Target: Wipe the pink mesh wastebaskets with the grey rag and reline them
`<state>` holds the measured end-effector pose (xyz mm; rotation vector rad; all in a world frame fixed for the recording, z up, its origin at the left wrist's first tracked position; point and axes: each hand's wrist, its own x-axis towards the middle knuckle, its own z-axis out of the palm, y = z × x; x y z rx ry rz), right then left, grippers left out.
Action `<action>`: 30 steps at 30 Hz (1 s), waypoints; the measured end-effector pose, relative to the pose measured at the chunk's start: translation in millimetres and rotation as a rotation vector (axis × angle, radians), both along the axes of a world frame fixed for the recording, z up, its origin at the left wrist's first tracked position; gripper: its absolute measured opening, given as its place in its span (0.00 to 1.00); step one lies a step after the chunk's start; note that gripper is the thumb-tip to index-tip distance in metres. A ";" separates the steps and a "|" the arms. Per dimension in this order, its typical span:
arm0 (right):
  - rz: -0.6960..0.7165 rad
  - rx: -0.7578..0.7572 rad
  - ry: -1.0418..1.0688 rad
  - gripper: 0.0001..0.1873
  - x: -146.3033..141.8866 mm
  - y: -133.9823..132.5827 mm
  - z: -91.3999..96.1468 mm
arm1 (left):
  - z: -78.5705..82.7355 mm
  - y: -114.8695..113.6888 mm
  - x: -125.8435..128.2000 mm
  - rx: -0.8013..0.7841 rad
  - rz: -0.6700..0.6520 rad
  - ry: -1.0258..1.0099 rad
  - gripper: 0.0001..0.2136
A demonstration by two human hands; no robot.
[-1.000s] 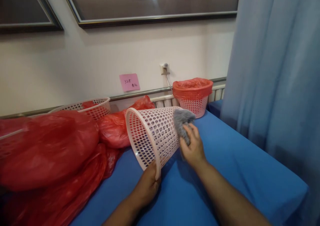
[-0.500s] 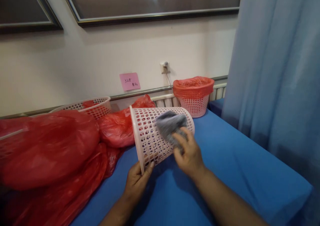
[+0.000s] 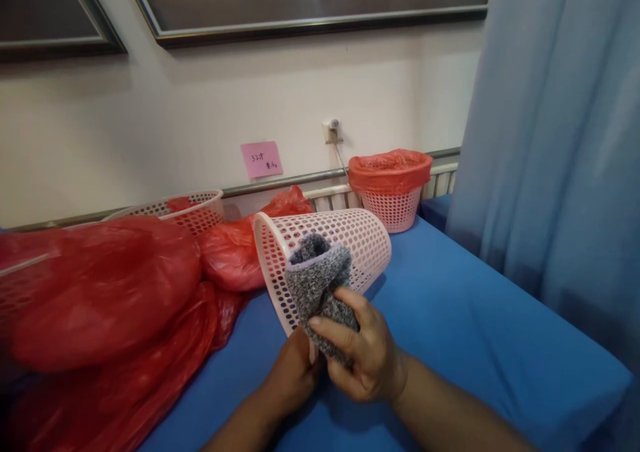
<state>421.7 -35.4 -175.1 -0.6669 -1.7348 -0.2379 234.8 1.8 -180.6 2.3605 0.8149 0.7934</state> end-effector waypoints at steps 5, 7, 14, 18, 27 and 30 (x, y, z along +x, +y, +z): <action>-0.409 -0.455 0.557 0.22 55.4 65.2 -14.4 | -3.1 2.4 0.2 0.037 0.033 0.067 0.29; -0.405 -0.730 0.814 0.21 78.9 89.1 -20.0 | -6.6 2.5 -0.7 0.057 0.007 0.098 0.30; -0.267 -0.394 0.537 0.23 48.1 53.1 -8.1 | -8.9 6.5 -2.4 0.072 -0.001 0.165 0.32; 0.037 -0.107 0.117 0.31 16.2 10.1 5.2 | 0.7 5.6 -1.3 0.008 -0.002 0.099 0.29; 0.004 -0.129 -0.021 0.30 9.4 20.6 -0.7 | 15.1 -9.7 -9.0 -0.077 0.167 -0.399 0.14; -0.346 -0.298 0.349 0.25 40.6 52.9 -14.6 | 12.9 -8.8 -10.3 -0.028 0.170 -0.354 0.17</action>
